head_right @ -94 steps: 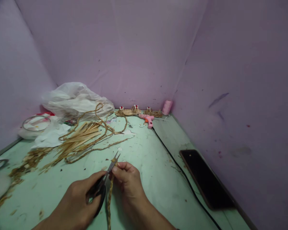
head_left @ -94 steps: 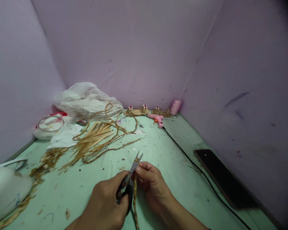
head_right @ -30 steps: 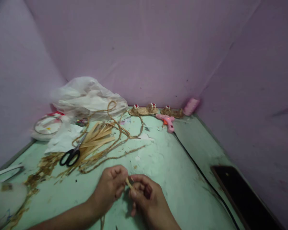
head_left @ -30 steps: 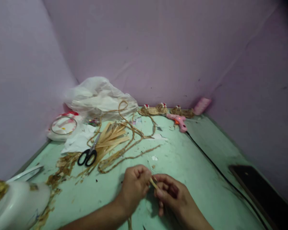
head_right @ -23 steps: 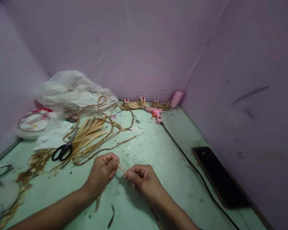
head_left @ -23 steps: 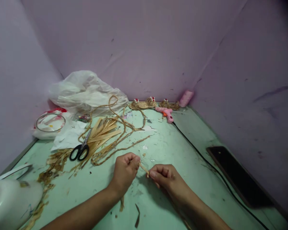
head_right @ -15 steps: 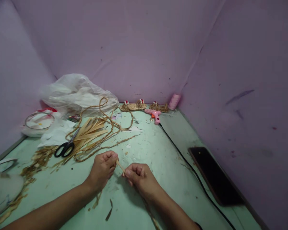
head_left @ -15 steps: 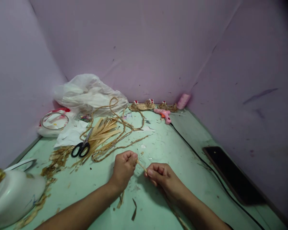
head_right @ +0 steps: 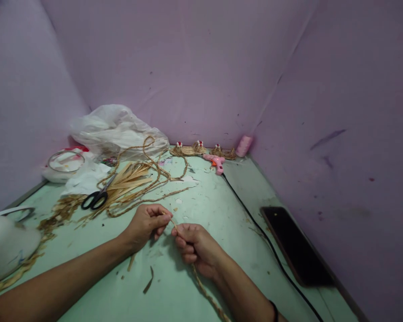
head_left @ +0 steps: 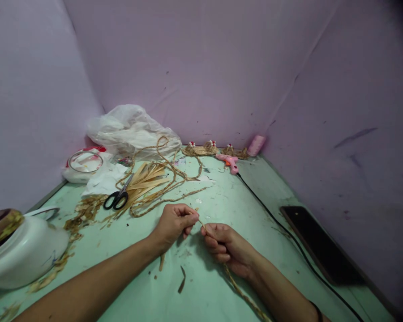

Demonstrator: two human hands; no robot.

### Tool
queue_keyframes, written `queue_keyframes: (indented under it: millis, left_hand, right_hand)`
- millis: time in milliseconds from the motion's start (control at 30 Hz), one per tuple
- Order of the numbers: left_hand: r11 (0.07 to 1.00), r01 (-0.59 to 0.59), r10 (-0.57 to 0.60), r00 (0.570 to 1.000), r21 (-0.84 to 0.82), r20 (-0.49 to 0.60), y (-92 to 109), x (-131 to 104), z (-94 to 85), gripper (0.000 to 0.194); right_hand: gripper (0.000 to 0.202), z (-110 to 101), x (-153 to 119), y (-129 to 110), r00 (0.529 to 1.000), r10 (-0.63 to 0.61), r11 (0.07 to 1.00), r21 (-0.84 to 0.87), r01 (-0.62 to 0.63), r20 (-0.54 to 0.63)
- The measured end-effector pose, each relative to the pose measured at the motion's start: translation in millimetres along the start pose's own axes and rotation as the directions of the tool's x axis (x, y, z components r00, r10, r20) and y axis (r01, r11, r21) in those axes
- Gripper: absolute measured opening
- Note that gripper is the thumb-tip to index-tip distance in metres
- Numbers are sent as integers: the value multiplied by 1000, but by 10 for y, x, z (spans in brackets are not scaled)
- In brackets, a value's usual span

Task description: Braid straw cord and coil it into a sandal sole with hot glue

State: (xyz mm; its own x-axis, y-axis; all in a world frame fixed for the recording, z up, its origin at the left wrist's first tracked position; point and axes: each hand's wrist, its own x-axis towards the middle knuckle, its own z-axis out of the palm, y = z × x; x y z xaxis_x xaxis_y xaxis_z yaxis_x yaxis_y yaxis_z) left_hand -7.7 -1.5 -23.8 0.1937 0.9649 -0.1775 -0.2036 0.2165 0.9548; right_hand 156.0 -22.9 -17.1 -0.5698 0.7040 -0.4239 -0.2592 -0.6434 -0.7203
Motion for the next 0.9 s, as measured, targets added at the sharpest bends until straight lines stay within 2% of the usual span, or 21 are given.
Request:
queue_keyframes:
  millis: [200, 400, 633, 800, 900]
  left_hand:
    - [999, 17, -20, 994, -28, -108, 92, 50, -73, 35]
    - [999, -16, 8, 982, -38, -191, 105, 67, -45, 36]
    - [992, -123, 128, 923, 39, -362, 183, 126, -159, 28]
    - [989, -89, 126, 920, 116, -371, 157, 153, -138, 29]
    - [973, -67, 146, 918, 220, -370, 147, 184, -172, 26]
  right_hand:
    - [37, -62, -31, -3, 1000, -30, 991, -133, 30, 6]
    - [42, -24, -23, 3, 997, -78, 966, -247, 80, 19]
    - [32, -205, -101, -213, 989, -146, 934, -331, 133, -14]
    - [38, -103, -159, -185, 970, -237, 917, -317, 241, 53]
    - [36, -103, -116, -167, 969, -241, 923, -296, 244, 49]
